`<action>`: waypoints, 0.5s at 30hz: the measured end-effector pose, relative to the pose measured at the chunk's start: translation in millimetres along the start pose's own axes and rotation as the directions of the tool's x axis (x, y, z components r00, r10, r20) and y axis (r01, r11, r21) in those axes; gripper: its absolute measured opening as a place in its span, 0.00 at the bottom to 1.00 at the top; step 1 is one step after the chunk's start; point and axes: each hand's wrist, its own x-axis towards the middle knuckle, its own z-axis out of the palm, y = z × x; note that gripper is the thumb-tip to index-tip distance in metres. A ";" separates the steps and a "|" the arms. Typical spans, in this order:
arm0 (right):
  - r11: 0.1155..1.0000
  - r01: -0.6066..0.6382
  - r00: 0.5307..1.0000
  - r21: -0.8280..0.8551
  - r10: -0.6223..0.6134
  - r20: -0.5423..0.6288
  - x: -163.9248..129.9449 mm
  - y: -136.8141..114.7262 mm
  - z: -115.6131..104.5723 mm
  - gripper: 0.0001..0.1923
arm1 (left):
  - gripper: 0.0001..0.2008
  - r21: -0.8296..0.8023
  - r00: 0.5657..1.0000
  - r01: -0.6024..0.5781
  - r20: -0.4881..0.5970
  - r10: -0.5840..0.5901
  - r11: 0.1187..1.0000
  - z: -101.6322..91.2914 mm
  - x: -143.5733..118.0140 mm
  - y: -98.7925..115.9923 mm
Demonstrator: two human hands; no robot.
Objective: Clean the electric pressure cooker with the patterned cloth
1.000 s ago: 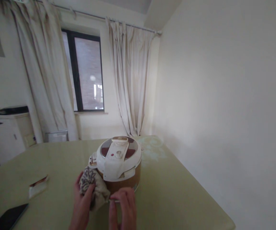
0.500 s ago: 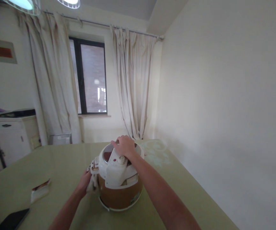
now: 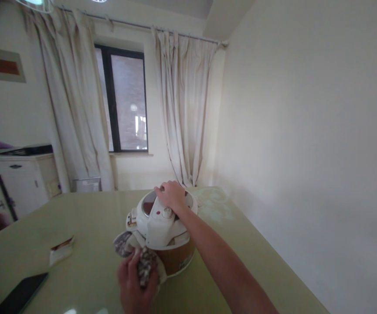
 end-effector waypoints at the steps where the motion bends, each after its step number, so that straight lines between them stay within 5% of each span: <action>1: 1.000 0.002 1.000 0.001 -0.002 0.000 -0.4 0.1 -0.3 0.23 | 0.23 0.060 0.995 -0.096 -0.020 0.097 0.994 3.8 -13.3 8.9; 4: 1.000 0.017 1.000 0.004 -0.017 0.000 -0.8 0.5 -1.3 0.24 | 0.24 0.196 0.921 -0.387 0.032 0.388 0.901 13.0 -34.0 22.5; 6: 1.000 0.015 1.000 0.004 -0.015 0.000 -0.6 0.7 -1.7 0.24 | 0.24 0.211 0.796 -0.603 0.091 0.599 0.769 15.0 -29.2 25.3; 7: 1.000 0.013 1.000 0.007 -0.013 -0.001 -0.3 0.9 -1.6 0.24 | 0.22 0.183 0.696 -0.717 0.124 0.708 0.673 15.4 -22.1 27.2; 10: 1.000 0.015 1.000 0.023 -0.015 -0.012 0.3 2.2 -0.4 0.24 | 0.11 0.001 0.304 -0.950 0.215 0.928 0.311 20.9 6.7 41.8; 12: 0.999 0.020 1.000 0.035 -0.020 -0.015 0.4 3.4 0.6 0.24 | 0.07 -0.116 0.122 -0.981 0.268 0.956 0.157 34.4 20.9 59.3; 13: 0.999 0.023 1.000 0.040 -0.022 -0.015 0.4 3.9 1.0 0.24 | 0.07 -0.156 0.084 -0.978 0.293 0.952 0.135 44.5 24.1 69.1; 15: 0.998 0.031 0.999 0.048 -0.030 -0.011 0.2 4.9 1.1 0.25 | 0.08 -0.212 0.085 -0.963 0.354 0.931 0.169 68.9 22.0 87.8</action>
